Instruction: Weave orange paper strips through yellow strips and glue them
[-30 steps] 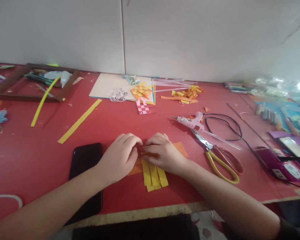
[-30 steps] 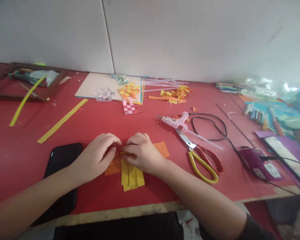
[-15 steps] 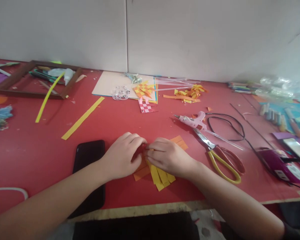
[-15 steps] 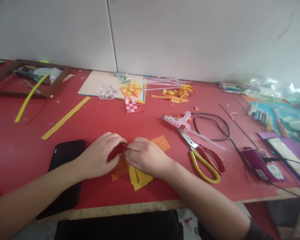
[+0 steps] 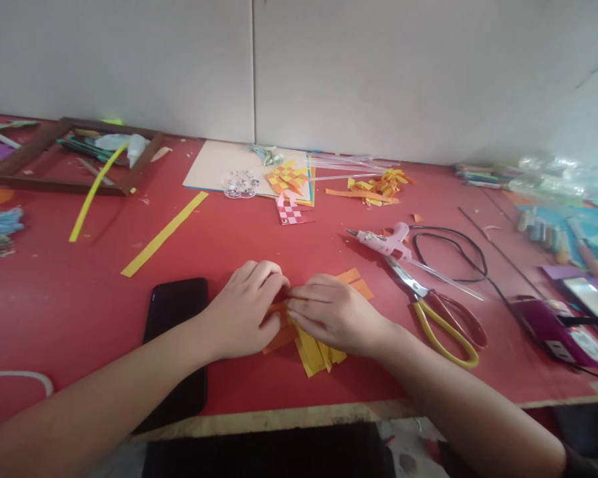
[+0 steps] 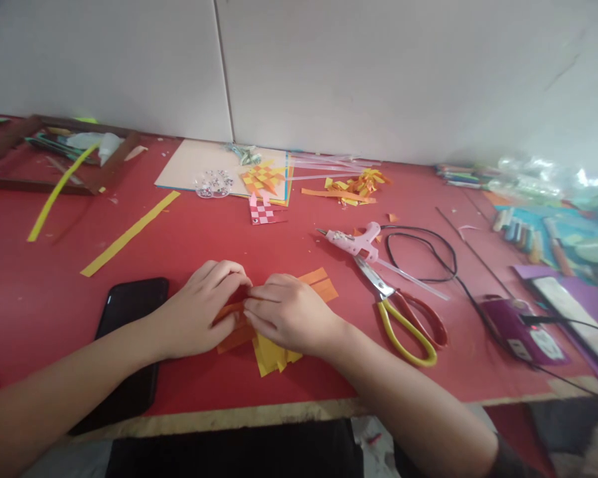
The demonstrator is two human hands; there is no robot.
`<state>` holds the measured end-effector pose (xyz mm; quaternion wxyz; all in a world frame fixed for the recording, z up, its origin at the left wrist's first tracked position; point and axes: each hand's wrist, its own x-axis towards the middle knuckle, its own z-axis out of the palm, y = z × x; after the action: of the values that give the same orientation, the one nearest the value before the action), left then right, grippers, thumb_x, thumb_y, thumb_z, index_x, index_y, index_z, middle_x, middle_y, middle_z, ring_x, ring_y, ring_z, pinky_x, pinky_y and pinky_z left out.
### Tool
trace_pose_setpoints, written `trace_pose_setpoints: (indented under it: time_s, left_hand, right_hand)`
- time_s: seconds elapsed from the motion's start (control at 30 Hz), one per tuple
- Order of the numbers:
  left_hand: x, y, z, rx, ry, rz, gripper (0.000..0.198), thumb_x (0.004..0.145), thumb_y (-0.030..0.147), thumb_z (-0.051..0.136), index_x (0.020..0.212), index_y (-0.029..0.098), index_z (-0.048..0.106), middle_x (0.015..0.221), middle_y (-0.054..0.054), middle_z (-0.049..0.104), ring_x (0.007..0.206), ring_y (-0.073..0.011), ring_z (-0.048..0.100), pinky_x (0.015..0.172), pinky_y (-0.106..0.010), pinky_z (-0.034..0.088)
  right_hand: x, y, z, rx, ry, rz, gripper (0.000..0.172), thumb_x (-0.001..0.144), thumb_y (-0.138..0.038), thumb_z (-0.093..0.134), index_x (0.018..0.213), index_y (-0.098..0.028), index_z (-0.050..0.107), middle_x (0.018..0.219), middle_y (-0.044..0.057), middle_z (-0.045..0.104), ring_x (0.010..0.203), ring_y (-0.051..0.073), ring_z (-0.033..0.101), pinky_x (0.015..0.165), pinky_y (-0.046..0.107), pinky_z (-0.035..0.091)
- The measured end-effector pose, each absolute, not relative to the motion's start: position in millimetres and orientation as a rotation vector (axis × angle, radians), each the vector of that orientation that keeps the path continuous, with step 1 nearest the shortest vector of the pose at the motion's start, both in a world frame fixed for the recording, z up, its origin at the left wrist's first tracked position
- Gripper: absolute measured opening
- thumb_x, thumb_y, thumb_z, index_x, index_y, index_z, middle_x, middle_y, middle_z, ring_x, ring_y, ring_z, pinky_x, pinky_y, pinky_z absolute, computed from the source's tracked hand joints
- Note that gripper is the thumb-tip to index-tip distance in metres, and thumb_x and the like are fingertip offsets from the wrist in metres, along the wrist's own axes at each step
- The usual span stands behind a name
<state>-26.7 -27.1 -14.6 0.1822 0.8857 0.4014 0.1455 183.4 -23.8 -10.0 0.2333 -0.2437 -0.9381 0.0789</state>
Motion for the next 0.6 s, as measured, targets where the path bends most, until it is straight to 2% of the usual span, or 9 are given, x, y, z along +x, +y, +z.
trace_pose_setpoints:
  time_s: [0.13, 0.23, 0.3, 0.4, 0.6]
  left_hand:
    - [-26.8, -25.2, -16.0, 2.484, 1.138, 0.421, 0.019, 0.080, 0.019, 0.054, 0.099, 0.018, 0.052, 0.110, -0.008, 0.051, 0.097, -0.0247, 0.046, 0.089, -0.044, 0.042]
    - [-26.5, -24.2, -17.2, 2.462, 1.140, 0.439, 0.016, 0.081, 0.019, 0.054, 0.097, 0.018, 0.053, 0.110, -0.008, 0.050, 0.099, -0.0244, 0.046, 0.090, -0.044, 0.042]
    - [-25.8, -24.1, -17.4, 2.450, 1.152, 0.454, 0.016, 0.081, 0.019, 0.054, 0.097, 0.018, 0.053, 0.110, -0.008, 0.050, 0.099, -0.0241, 0.046, 0.089, -0.043, 0.042]
    - [-24.9, -24.8, -17.0, 2.451, 1.160, 0.459, 0.015, 0.080, 0.017, 0.054, 0.096, 0.019, 0.053, 0.108, -0.007, 0.051, 0.097, -0.0236, 0.047, 0.088, -0.042, 0.043]
    - [-25.6, -24.9, -16.9, 2.451, 1.160, 0.473, 0.011, 0.084, 0.022, 0.054, 0.095, 0.020, 0.053, 0.108, -0.008, 0.052, 0.098, -0.0243, 0.048, 0.087, -0.044, 0.043]
  right_hand:
    - [182.3, -24.9, -12.7, -0.738, -2.539, 0.211, 0.021, 0.094, -0.020, 0.052, 0.084, -0.016, 0.070, 0.092, 0.009, 0.066, 0.083, 0.017, 0.057, 0.077, 0.031, 0.052]
    - [182.0, -26.1, -15.3, -0.794, -2.528, 0.173, 0.024, 0.094, -0.020, 0.052, 0.078, -0.016, 0.070, 0.087, 0.009, 0.062, 0.079, 0.016, 0.054, 0.072, 0.028, 0.051]
    - [182.8, -25.7, -17.6, -0.780, -2.552, 0.174, 0.024, 0.095, -0.019, 0.050, 0.082, -0.016, 0.070, 0.080, 0.006, 0.062, 0.074, 0.015, 0.054, 0.068, 0.027, 0.050]
    - [184.6, -23.3, -20.4, -0.711, -2.591, 0.191, 0.023, 0.097, -0.018, 0.048, 0.091, -0.015, 0.069, 0.079, 0.005, 0.065, 0.074, 0.015, 0.057, 0.072, 0.029, 0.051]
    - [184.8, -24.7, -13.1, -0.741, -2.440, 0.276, 0.018, 0.095, -0.020, 0.050, 0.089, -0.018, 0.067, 0.079, 0.005, 0.066, 0.073, 0.015, 0.056, 0.068, 0.029, 0.049]
